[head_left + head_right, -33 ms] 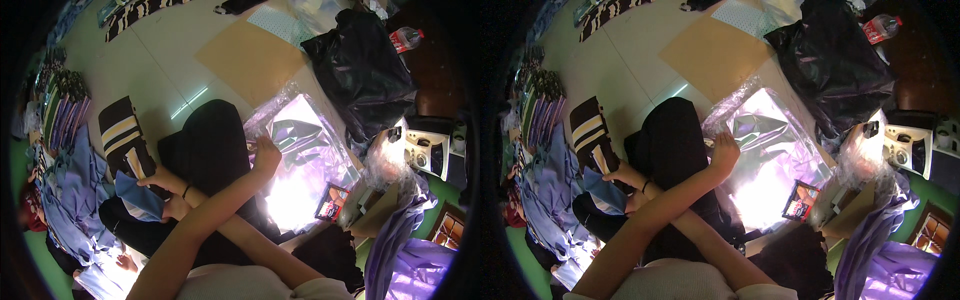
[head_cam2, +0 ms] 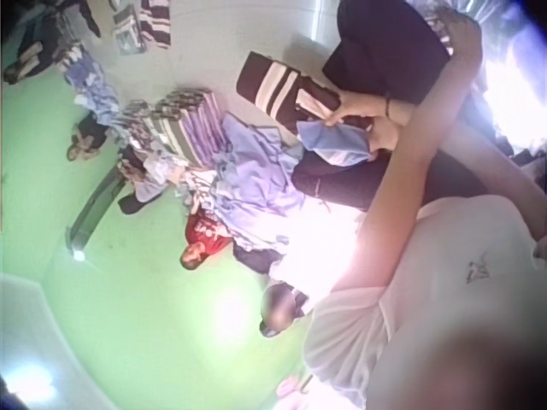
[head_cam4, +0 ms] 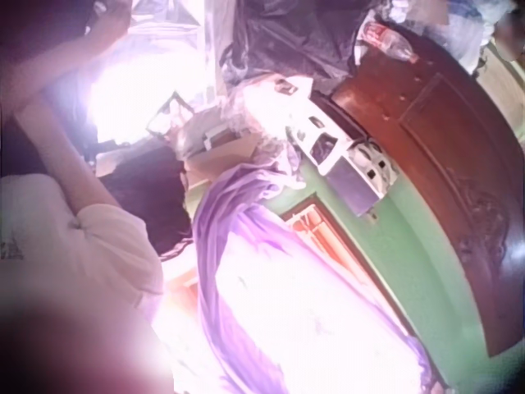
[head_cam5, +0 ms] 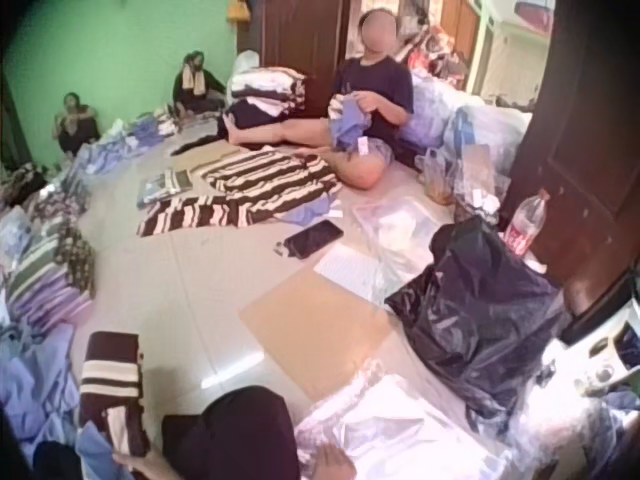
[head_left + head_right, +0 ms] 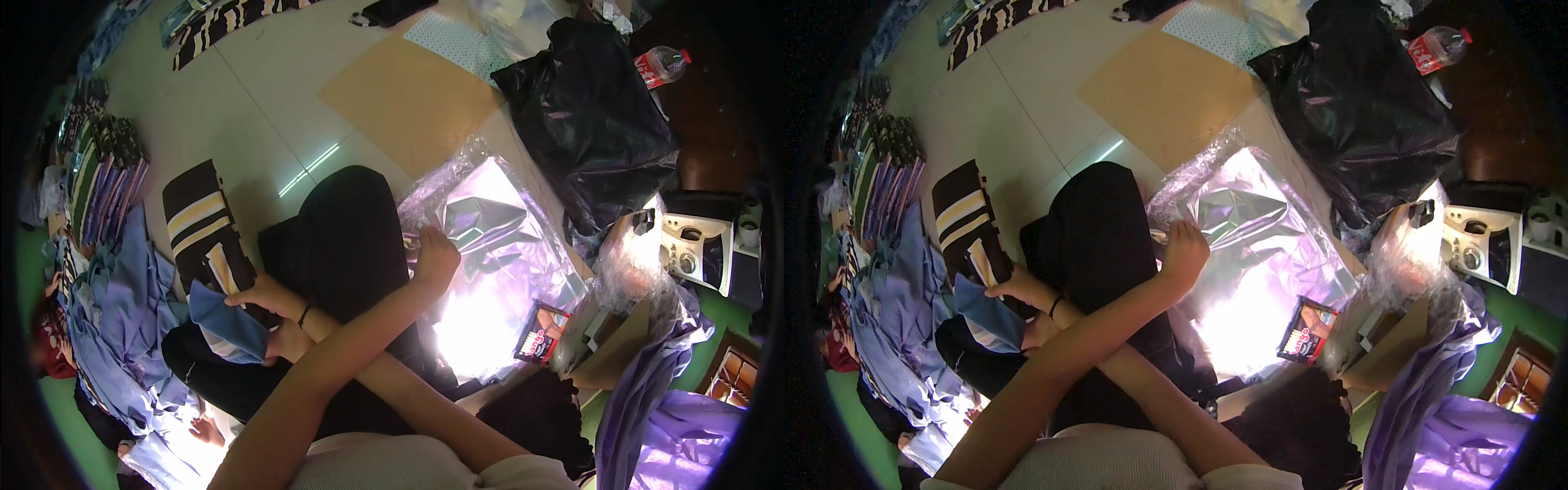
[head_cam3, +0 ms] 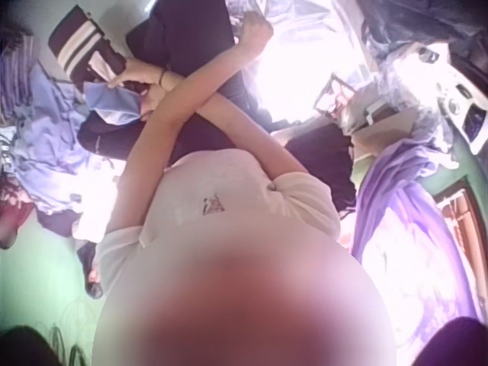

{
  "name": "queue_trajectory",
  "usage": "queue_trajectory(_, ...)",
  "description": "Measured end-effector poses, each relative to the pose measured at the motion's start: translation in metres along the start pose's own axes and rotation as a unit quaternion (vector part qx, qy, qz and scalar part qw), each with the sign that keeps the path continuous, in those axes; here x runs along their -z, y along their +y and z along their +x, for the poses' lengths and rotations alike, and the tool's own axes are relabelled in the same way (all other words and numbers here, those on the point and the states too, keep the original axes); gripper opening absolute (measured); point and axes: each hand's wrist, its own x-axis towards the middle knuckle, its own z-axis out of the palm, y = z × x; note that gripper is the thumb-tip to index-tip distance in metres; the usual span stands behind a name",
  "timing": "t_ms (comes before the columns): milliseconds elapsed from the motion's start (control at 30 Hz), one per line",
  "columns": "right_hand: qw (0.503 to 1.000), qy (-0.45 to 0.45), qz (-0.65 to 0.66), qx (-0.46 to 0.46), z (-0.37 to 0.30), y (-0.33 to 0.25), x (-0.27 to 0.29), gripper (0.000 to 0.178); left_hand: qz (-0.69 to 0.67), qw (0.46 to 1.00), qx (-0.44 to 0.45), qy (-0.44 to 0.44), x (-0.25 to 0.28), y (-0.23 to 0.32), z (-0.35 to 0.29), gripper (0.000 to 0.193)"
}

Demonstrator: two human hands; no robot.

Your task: The person folds a striped garment on a cardboard template, places it into a clear plastic bag, and seals it. They repeat this process with another garment, stacking the finished packages on the floor.

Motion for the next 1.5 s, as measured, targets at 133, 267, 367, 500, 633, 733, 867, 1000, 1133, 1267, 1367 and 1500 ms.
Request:
queue_trajectory(133,1.0,-0.001,-0.006,-0.01,0.001,0.001,-0.002,0.064,-0.216,0.975,0.039,-0.023,0.01,-0.012,0.0,0.024)
queue_trajectory(267,1.0,0.0,-0.01,-0.017,0.001,0.004,-0.002,0.064,-0.387,0.914,0.112,0.039,0.016,-0.02,-0.002,0.05)
queue_trajectory(367,1.0,0.002,-0.019,-0.022,0.002,0.007,-0.001,0.064,-0.445,0.87,0.183,0.109,0.017,-0.018,0.001,0.052)
queue_trajectory(500,0.999,0.002,-0.026,-0.028,0.005,0.01,-0.001,0.064,-0.495,0.831,0.236,0.09,0.017,-0.02,0.007,0.039)
queue_trajectory(633,0.999,0.001,-0.036,-0.036,0.009,0.012,-0.003,0.064,-0.36,0.92,0.143,0.055,0.02,-0.029,0.009,0.012)
queue_trajectory(733,0.998,0.001,-0.042,-0.042,0.01,0.014,-0.003,0.064,-0.325,0.935,0.125,0.065,0.027,-0.03,0.008,0.003)
queue_trajectory(867,0.997,0.006,-0.052,-0.05,0.011,0.016,-0.001,0.064,-0.327,0.938,0.114,0.033,0.037,-0.035,0.006,0.003)
queue_trajectory(1000,0.997,0.009,-0.06,-0.053,0.012,0.017,0.0,0.064,-0.297,0.95,0.07,0.072,0.042,-0.042,0.001,0.003)
queue_trajectory(1133,0.996,0.011,-0.069,-0.054,0.012,0.017,0.0,0.064,-0.33,0.93,0.057,0.15,0.047,-0.048,-0.003,0.005)
queue_trajectory(1267,0.996,0.014,-0.079,-0.049,0.013,0.017,0.003,0.064,-0.343,0.888,-0.04,0.304,0.057,-0.042,-0.002,0.008)
queue_trajectory(1367,0.995,0.016,-0.081,-0.054,0.016,0.018,0.004,0.064,-0.427,0.897,-0.006,0.117,0.072,-0.016,-0.004,0.011)
queue_trajectory(1500,0.994,0.022,-0.088,-0.052,0.019,0.018,0.005,0.064,-0.735,0.662,-0.091,-0.119,0.091,-0.002,-0.005,0.014)
